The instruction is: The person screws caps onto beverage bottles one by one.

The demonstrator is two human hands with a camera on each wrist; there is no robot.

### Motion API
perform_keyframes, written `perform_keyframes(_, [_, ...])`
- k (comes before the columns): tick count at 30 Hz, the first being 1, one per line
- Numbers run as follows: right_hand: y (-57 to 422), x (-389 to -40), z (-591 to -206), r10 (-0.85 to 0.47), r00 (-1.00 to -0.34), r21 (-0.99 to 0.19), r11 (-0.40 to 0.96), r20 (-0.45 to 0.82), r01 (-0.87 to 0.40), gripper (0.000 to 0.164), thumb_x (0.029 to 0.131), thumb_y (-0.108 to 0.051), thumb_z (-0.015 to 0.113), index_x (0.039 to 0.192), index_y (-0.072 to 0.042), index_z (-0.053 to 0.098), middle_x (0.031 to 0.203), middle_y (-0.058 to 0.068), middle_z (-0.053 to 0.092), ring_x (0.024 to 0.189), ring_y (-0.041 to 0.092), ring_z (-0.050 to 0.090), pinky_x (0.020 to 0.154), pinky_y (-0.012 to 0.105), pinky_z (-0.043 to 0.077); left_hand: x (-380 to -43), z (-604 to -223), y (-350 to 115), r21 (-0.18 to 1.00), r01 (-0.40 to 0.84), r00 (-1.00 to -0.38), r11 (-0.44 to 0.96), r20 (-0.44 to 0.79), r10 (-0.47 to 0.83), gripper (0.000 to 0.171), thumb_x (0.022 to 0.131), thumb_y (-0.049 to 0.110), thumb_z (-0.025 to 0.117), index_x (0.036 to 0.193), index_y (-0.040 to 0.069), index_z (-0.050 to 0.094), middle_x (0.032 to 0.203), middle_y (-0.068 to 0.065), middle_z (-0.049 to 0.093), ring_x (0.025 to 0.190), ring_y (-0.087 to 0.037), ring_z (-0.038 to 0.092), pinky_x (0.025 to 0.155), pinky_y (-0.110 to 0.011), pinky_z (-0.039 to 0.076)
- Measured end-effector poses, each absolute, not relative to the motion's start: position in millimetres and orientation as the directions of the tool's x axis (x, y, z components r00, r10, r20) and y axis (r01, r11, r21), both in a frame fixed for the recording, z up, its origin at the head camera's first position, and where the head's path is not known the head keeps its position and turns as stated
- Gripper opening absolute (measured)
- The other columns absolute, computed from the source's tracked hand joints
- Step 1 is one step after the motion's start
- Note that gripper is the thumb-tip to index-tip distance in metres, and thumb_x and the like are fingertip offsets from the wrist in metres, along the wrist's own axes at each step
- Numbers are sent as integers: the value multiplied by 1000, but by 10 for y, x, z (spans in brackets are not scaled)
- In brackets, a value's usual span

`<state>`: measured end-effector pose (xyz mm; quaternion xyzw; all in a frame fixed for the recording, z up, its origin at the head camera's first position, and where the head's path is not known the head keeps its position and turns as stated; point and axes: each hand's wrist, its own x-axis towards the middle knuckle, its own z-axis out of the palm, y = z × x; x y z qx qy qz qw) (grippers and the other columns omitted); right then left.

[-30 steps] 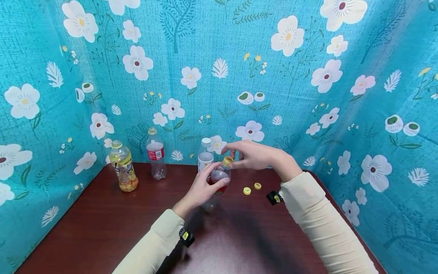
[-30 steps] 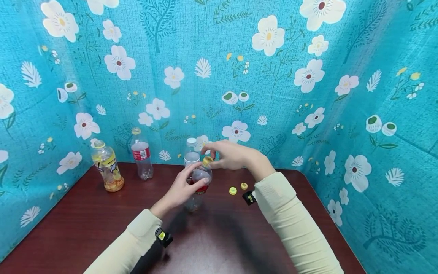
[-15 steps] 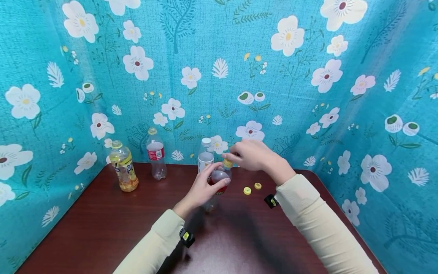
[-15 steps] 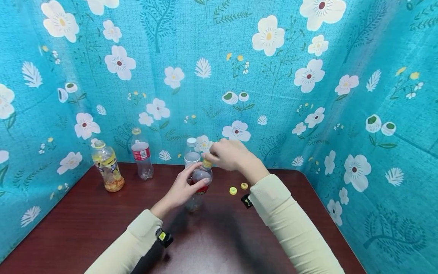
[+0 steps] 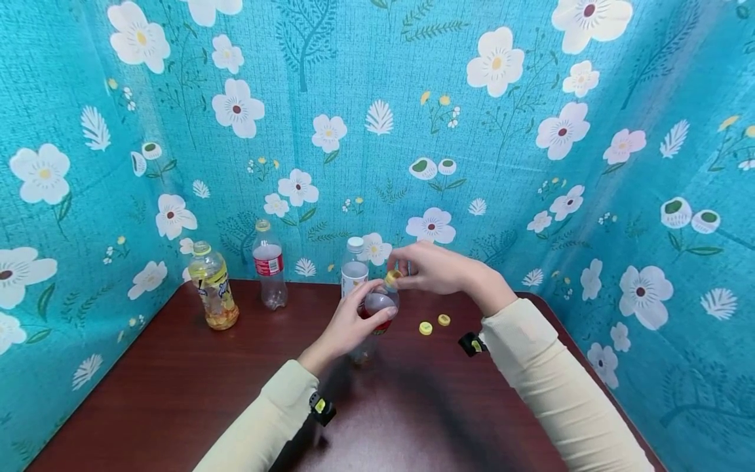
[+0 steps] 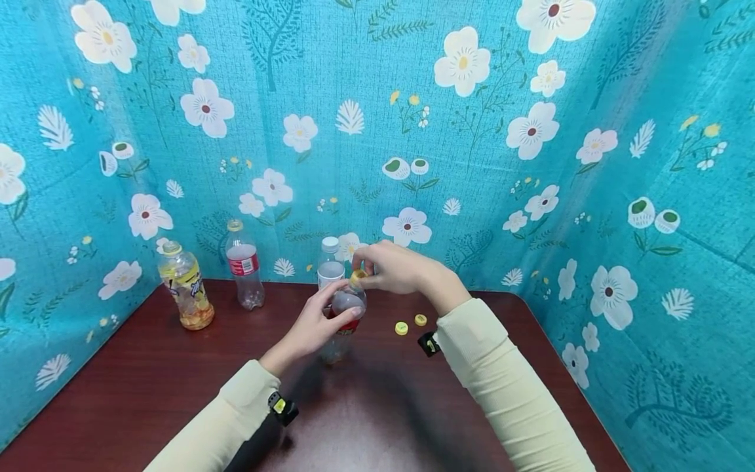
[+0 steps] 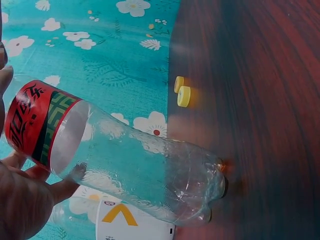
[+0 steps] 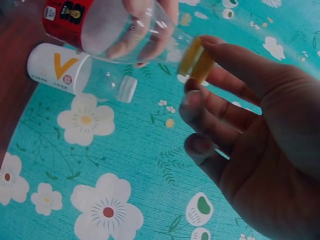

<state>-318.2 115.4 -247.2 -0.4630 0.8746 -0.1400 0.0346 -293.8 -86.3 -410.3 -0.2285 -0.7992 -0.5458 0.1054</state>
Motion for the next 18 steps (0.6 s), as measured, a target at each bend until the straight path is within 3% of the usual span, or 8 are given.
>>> perform_keyframes(8, [1122, -3167, -2490, -752, -657, -232, 630, 53, -741, 16, 101, -29, 68, 100, -13, 67, 60, -3, 51, 53, 12, 46, 55, 31, 41, -2942, -4107, -850, 831, 470, -879, 299, 407, 251, 54, 95, 39, 74, 145, 29, 54, 134, 5, 57, 120, -18, 56, 95, -45, 55])
perform_keyframes(18, [1205, -3211, -2553, -832, -544, -327, 486, 112, -811, 27, 100, -24, 69, 123, -12, 69, 87, -5, 65, 78, 14, 60, 72, 34, 52, -2966, -4083, -922, 855, 452, -881, 257, 381, 280, 57, 95, 33, 74, 147, 26, 52, 136, 3, 57, 119, -21, 57, 96, -44, 55])
